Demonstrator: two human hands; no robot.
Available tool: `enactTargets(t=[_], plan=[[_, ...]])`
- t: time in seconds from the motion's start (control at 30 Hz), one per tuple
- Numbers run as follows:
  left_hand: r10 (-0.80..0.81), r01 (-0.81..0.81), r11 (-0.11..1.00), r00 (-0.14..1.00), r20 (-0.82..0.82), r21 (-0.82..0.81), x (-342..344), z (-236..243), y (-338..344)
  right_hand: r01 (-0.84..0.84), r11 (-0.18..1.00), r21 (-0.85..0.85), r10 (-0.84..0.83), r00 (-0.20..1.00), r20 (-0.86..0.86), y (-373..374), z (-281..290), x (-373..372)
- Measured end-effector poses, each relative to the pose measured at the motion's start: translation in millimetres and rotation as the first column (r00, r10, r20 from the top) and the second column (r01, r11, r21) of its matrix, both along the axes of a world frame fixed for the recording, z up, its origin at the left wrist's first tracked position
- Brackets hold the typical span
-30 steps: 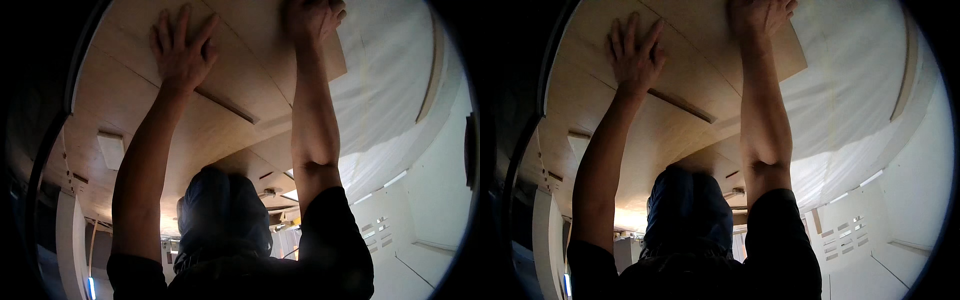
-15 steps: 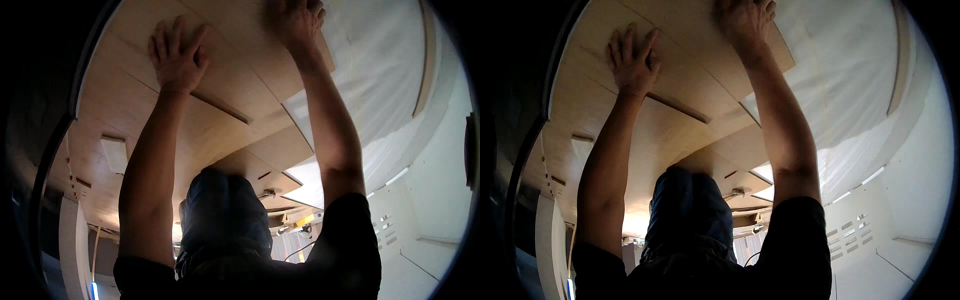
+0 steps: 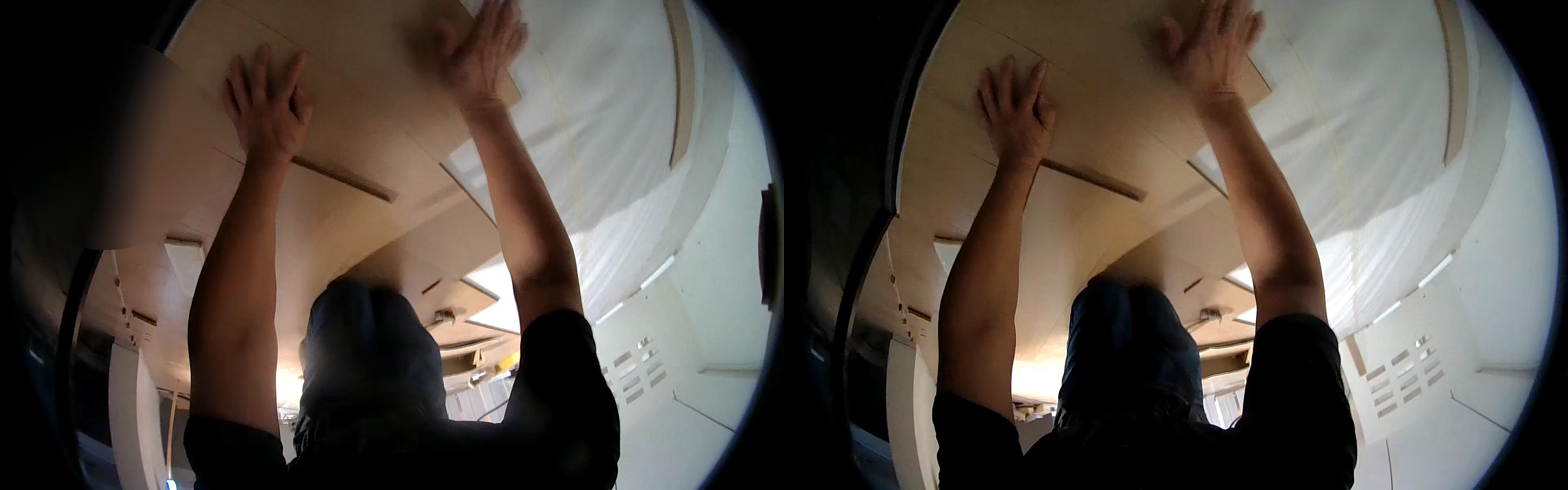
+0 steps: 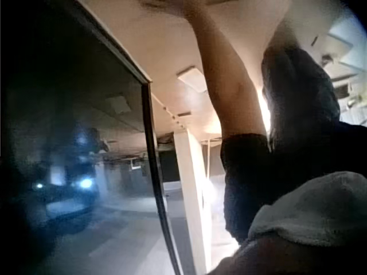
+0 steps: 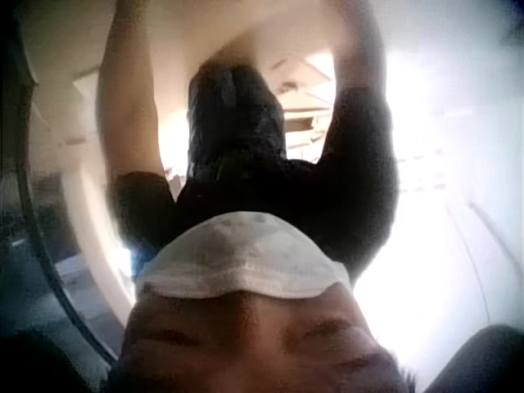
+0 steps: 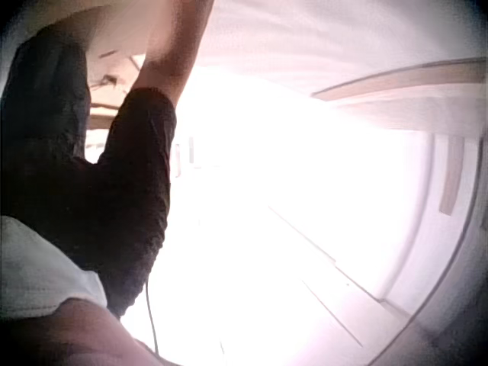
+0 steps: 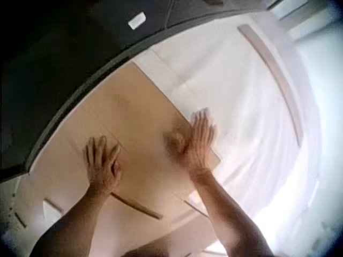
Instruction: The person cuts a wood plank using a table saw and then fits it into the floor pattern by hand, tapping it into place with a hammer and a block. The person then marks a new plank with a pencil and square tool before fitting it.
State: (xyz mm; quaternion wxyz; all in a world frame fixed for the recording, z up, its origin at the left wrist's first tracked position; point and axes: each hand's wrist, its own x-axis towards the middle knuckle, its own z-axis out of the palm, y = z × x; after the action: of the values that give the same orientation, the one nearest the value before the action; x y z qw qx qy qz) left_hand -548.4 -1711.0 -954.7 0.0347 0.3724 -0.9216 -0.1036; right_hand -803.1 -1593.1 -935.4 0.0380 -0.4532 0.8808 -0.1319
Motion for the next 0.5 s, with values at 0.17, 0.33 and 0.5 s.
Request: enactTargets(t=[0.17,0.33,0.5], plan=[[0.010,-0.009,1.000,0.999,0.040,-0.008,0,10,10,0.083,0.996,-0.045,-0.087,0.990,-0.112,-6,-10,31],[0.001,-0.002,1.000,0.998,-0.063,-0.020,11,2,6,-0.129,0.981,0.143,0.124,0.991,0.046,34,-7,120],[0.054,-0.053,0.999,0.991,-0.126,0.011,9,18,12,-0.174,0.983,0.057,0.176,0.984,-0.032,98,0,170]])
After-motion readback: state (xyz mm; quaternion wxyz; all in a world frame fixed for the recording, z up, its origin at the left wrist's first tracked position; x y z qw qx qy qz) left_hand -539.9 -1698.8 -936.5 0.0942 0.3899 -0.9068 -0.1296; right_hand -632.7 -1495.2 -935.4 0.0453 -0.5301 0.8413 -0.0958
